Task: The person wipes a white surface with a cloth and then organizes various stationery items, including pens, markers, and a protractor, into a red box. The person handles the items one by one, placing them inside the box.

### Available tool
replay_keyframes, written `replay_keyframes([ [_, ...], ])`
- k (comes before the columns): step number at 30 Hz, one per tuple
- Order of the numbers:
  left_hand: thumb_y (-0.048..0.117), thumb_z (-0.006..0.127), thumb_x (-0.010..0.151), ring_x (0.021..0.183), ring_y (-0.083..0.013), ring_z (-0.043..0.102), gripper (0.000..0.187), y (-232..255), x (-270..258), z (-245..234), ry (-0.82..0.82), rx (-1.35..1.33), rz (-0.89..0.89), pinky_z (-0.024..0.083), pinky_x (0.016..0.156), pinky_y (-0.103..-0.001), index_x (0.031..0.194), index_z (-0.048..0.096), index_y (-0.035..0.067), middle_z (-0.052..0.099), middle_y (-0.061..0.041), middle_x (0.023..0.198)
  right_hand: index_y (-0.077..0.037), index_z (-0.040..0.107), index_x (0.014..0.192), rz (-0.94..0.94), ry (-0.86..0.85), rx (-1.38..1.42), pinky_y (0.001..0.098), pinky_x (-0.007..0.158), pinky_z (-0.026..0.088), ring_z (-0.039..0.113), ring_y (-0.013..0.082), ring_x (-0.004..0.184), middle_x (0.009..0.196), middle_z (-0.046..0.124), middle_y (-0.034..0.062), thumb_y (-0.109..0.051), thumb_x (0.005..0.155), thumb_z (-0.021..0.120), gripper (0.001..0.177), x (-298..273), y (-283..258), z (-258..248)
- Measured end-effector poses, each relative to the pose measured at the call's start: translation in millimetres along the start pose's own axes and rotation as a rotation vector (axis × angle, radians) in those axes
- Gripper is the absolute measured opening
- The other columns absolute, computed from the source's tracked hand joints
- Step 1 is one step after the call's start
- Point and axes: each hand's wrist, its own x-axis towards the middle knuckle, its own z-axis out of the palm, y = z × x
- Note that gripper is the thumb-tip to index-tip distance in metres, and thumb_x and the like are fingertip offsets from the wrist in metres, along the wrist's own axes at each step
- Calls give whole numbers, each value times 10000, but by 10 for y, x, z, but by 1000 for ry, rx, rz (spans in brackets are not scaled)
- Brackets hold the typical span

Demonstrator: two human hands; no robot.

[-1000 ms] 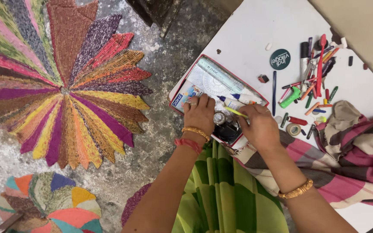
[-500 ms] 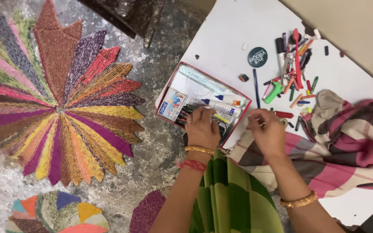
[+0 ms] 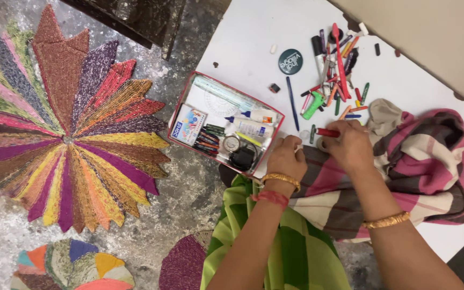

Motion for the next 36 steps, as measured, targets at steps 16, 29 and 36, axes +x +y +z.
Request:
replay_keyframes([
  [16, 241, 784, 802, 950, -398, 669, 255, 245, 296, 586, 101, 287, -159, 558, 786, -523, 943, 635, 89, 627, -145, 1070, -32, 679, 1075, 174, -119, 258, 373, 738, 562, 709, 247, 798, 932, 738, 110, -101, 806, 794, 301, 20, 360, -151],
  [29, 148, 776, 814, 778, -220, 726, 189, -17, 127, 487, 498, -315, -138, 603, 721, -365, 941, 675, 51, 740, -99, 862, -24, 660, 1141, 145, -95, 624, 283, 750, 547, 658, 131, 819, 951, 716, 63, -144, 892, 787, 304, -23, 115, -133],
  [36, 98, 741, 863, 674, -118, 735, 341, -167, -295, -462, 674, -533, -398, 598, 593, -284, 1162, 577, 79, 754, -47, 818, -31, 652, 1111, -18, -250, 581, 288, 722, 578, 727, 145, 818, 935, 754, 66, -156, 882, 755, 281, 15, -904, -57],
])
